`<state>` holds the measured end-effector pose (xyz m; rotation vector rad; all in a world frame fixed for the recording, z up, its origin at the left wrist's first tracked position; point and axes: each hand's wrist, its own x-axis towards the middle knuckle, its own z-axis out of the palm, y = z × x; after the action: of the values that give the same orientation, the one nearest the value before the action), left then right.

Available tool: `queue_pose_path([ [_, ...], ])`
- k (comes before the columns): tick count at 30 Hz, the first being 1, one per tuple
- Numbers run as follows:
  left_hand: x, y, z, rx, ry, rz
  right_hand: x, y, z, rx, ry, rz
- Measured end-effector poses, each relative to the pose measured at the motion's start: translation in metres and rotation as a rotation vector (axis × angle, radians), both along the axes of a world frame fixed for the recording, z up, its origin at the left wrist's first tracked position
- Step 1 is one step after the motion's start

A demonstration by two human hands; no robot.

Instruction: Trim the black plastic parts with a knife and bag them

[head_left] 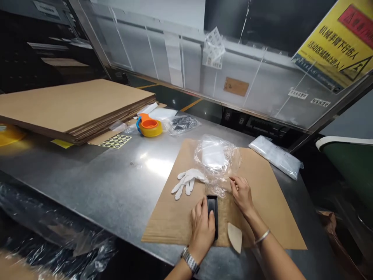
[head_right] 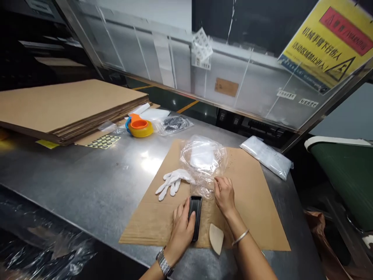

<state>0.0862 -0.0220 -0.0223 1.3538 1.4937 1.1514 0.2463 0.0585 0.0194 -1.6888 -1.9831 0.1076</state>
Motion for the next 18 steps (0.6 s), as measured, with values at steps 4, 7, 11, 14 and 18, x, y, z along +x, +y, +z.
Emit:
queue_pose_path([
  [4, -0.013, -0.001, -0.009, -0.024, 0.064, -0.03, -0.012, 0.065, 0.0, -0.091, -0.051, 0.057],
  [7, -0.026, 0.003, -0.015, -0.021, 0.019, 0.018, -0.02, 0.088, -0.006, -0.177, -0.087, 0.089],
  [11, -0.039, 0.012, -0.011, -0.031, -0.07, 0.025, -0.025, 0.093, -0.015, -0.268, -0.074, 0.143],
  [14, -0.043, 0.02, 0.004, -0.023, -0.107, 0.019, -0.022, 0.093, -0.018, -0.302, 0.011, 0.158],
  [18, -0.047, 0.049, 0.032, 0.079, -0.042, -0.01, -0.012, 0.092, -0.007, -0.31, 0.227, 0.157],
])
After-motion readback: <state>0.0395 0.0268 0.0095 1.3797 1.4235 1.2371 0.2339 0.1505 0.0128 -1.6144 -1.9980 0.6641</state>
